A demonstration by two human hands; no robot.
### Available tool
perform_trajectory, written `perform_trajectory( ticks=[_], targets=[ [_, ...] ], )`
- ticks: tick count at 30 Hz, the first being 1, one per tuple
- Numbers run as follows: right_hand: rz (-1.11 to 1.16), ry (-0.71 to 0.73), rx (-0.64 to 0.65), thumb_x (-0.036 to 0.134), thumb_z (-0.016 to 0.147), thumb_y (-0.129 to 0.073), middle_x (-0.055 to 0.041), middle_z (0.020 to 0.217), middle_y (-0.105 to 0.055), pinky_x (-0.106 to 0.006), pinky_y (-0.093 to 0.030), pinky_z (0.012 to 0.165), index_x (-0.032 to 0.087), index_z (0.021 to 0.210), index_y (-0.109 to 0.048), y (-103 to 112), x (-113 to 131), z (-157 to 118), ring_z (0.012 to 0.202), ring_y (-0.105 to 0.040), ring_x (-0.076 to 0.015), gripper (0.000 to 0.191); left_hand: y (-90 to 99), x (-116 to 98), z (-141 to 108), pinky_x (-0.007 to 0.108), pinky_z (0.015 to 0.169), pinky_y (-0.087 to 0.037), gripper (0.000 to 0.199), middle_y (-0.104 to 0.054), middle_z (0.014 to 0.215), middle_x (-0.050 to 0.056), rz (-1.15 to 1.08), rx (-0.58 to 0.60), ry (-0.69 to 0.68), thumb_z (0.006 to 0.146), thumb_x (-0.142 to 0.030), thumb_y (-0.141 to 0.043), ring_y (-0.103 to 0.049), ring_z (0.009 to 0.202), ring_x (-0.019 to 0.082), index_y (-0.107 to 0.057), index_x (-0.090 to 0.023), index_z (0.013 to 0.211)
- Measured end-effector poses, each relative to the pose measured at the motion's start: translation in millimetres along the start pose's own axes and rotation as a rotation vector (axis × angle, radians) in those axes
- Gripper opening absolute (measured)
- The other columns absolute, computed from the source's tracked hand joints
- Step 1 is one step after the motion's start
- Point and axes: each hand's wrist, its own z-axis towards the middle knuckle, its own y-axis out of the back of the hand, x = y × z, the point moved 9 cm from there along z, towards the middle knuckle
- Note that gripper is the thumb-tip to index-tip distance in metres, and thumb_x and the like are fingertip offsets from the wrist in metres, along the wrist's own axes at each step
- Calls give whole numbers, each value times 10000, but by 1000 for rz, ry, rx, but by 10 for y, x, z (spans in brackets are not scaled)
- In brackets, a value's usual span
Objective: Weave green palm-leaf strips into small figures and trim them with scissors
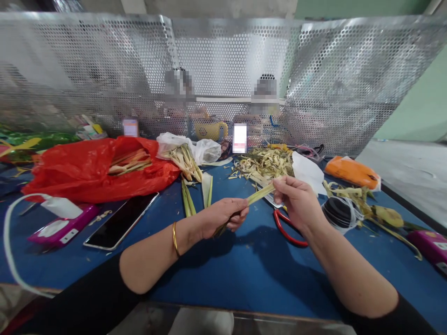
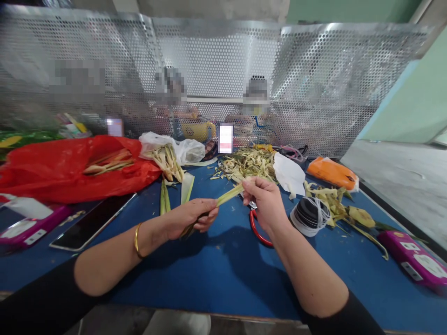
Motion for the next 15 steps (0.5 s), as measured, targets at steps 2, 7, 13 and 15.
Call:
perform_trajectory(
  ticks=[2, 7, 13, 15],
  targets=[
    [-37, 62, -62, 344, 671, -733, 40, 493, -501, -233, -359, 454, 171, 599, -577, 73, 69, 13, 426, -441, -85, 244, 106, -41, 32, 191, 467, -281, 385, -354, 522, -67, 99, -51, -55, 835, -500, -529, -307, 445, 61, -457, -170, 648],
    [-189, 421, -315, 332, 786, -650, 29, 527, -526, -258, -401, 532, 185, 666, -602, 344, 460, -85, 496, -478, -120, 195, 615, -343, -76, 243, 674, -417, 322, -581, 696, 32, 512, -522, -291, 858, -441, -488, -541, 712, 158, -581, -170, 711],
    [-759, 788, -305, 237, 894, -533, -13, 671, -640, -283, -445, 634, 213, 818, -650, 44, 695, -435, 648, -597, -167, 142, 531, -399, -172, 243, 699, -437, 356, -634, 772, 55, 332, -618, -387, 853, -464, -504, -571, 738, 155, -650, -144, 797],
    [-967, 981, -120, 167, 893, -510, -33, 756, -673, -280, -442, 644, 217, 884, -652, -273, 640, -579, 696, -615, -167, 150, 193, -136, -7, 286, 722, -468, 523, -662, 809, 97, 24, -288, -197, 849, -581, -448, -614, 748, 175, -665, -105, 850]
  ],
)
